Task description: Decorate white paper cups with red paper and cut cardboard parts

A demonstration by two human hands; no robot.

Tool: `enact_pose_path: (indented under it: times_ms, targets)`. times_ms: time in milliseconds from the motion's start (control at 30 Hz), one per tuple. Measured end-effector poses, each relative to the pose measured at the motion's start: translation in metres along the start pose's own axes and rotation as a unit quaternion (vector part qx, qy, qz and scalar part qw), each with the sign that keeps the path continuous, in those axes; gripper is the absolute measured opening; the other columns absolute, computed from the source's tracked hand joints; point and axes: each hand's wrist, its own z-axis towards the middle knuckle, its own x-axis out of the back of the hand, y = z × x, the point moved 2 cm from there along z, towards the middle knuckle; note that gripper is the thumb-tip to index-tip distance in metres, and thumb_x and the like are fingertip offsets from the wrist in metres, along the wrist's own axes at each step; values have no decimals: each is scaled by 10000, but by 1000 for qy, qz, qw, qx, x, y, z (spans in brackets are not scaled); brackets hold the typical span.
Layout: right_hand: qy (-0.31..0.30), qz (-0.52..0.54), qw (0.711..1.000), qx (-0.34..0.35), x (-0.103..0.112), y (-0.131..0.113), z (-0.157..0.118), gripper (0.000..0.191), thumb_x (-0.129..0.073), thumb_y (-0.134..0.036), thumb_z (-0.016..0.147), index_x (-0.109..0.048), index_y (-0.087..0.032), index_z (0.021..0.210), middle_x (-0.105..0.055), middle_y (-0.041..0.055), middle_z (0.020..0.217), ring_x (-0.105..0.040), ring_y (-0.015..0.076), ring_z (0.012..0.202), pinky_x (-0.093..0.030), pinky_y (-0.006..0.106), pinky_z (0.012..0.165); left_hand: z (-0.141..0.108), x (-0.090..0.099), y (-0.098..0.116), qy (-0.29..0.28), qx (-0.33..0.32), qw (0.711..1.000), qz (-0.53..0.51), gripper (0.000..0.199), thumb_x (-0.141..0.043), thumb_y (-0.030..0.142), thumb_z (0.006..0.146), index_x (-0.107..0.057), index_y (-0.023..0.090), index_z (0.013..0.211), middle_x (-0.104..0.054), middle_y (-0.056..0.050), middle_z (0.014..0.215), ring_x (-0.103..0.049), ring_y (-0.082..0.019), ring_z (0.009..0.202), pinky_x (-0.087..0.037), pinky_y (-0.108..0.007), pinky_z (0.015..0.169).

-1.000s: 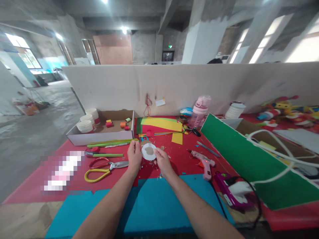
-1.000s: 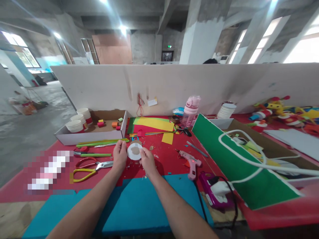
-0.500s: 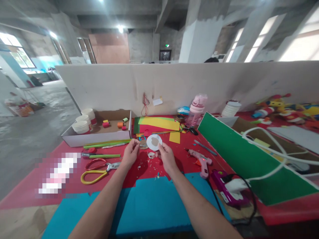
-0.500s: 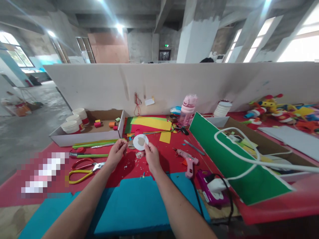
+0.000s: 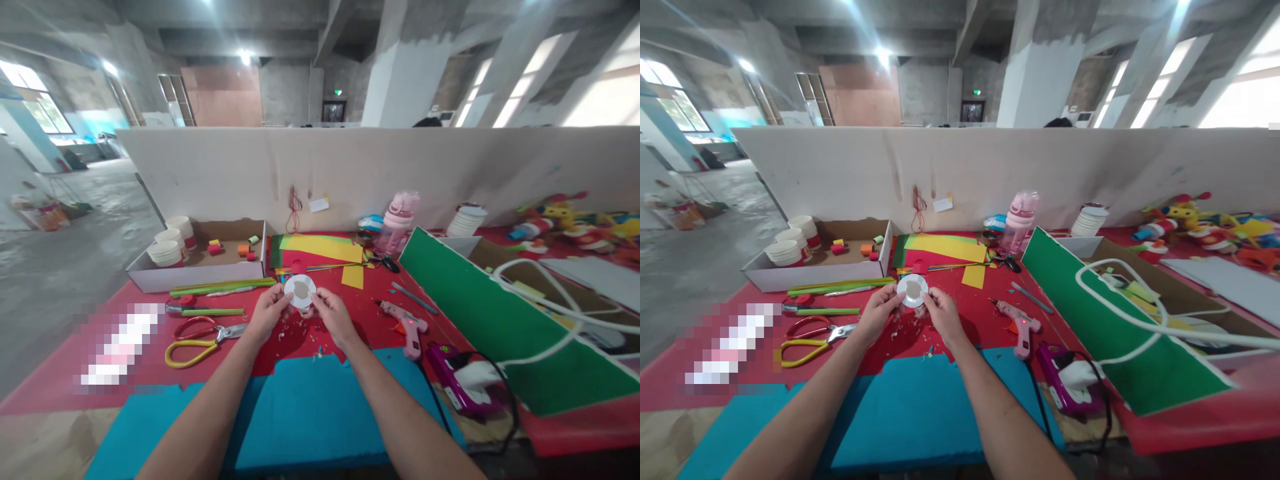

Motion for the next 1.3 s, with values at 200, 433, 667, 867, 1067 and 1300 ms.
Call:
enact_pose_path:
  times_ms: [200, 433, 667, 867, 1067, 1300]
  targets:
    - [-3, -19, 1000, -8, 0, -6, -2, 306, -561, -470, 827, -510, -195, 705, -569, -30, 579, -552, 116, 492, -419, 219, 498, -2, 0, 0, 6, 56, 995, -80, 264, -681, 374, 731, -545, 150, 768, -532, 39, 483, -387, -50, 367, -292, -166, 362]
    - [42, 6, 999, -11, 0, -2, -2, 350, -577, -461, 794, -447, -200, 601, -444, -57, 504, -471, 103, 467, -381, 214, 485, -5, -6, -3, 0, 119, 985, -125, 306, -713, 383, 681, -501, 167, 722, -540, 45, 467, -406, -60, 333, -283, -168, 333]
    - [115, -259, 955, 91, 8, -14, -7, 368, -515, -409, 832, -392, -204, 553, -364, -40, 508, -361, 114, 502, -288, 238, 506, -4, -9, -5, 37, 75, 996, -18, 288, -663, 413, 705, -504, 172, 699, -526, 44, 431, -374, -72, 294, -265, -189, 329]
    - [136, -129, 982, -17, 16, 1, 1, 336, -524, -489, 804, -508, -208, 619, -524, -4, 592, -434, 124, 506, -383, 249, 508, -4, 2, -2, 95, -138, 942, 291, 198, -535, 321, 837, -528, 184, 695, -608, 12, 585, -568, -106, 528, -409, -191, 526]
    - [-3, 228, 957, -181, 10, 1, 3, 423, -621, -590, 713, -626, -175, 791, -608, 15, 676, -490, 104, 507, -438, 245, 510, -9, 9, 6, 85, -302, 845, 433, 223, -445, 138, 861, -639, 206, 946, -690, -51, 897, -641, -141, 817, -479, -214, 716]
    - [-3, 154, 983, -104, 6, -12, -3, 293, -773, -372, 634, -564, -177, 695, -455, -85, 472, -372, 55, 403, -315, 177, 402, -3, 11, 9, 95, -252, 907, 323, 220, -478, 222, 872, -647, 209, 1012, -687, -64, 996, -639, -173, 920, -496, -263, 812]
